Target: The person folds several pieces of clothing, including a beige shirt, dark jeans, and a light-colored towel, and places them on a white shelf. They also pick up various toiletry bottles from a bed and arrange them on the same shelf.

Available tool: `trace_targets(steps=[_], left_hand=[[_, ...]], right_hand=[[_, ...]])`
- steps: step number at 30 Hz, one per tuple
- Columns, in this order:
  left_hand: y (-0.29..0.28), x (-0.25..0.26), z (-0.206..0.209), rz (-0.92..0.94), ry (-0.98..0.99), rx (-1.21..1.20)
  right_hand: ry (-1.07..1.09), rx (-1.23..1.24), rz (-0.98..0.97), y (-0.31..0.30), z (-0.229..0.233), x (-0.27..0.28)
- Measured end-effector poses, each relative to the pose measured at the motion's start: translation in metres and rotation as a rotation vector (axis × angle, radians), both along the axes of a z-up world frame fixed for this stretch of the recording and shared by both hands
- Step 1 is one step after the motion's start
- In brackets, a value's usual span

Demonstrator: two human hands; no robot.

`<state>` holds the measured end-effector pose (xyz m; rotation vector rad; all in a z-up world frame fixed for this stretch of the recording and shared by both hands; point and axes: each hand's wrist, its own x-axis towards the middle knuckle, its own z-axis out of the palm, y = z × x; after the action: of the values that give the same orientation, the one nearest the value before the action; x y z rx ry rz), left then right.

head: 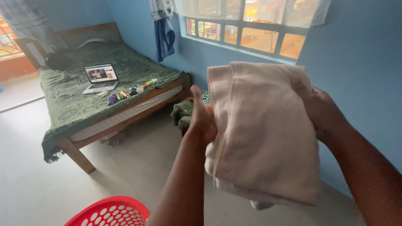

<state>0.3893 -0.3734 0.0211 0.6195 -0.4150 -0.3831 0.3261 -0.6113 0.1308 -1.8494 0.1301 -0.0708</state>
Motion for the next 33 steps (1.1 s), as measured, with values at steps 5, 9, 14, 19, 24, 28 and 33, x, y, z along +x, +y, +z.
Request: trace_targets(steps=[5,9,14,19,24,28,33], left_hand=[[-0.062,-0.024,-0.049,0.011,-0.012,-0.294],[-0.097,-0.034,-0.056,0.088,-0.056,-0.36],[-0.101,-0.036,-0.056,0.171,-0.151,-0.397],[-0.103,-0.046,-0.074,0.216,-0.215,-0.417],[-0.095,-0.045,-0.076,0.2,-0.268,-0.45],[-0.07,-0.035,-0.067,0.189,-0.317,-0.503],[-0.055,-0.028,-0.062,0.18,-0.433,-0.569]], right_hand=[[0.03,-0.091,0.163,-0.016,0.014,0.011],[-0.154,-0.478,0.091,-0.009,-0.003,0.037],[-0.818,-0.942,0.303,0.007,-0.044,0.061],[-1.208,-1.114,0.547,0.06,-0.084,0.0],[-0.862,-1.002,0.995,0.092,-0.07,-0.047],[-0.82,-1.006,0.876,0.078,-0.056,-0.02],[-0.742,-1.008,0.506,0.05,-0.064,0.014]])
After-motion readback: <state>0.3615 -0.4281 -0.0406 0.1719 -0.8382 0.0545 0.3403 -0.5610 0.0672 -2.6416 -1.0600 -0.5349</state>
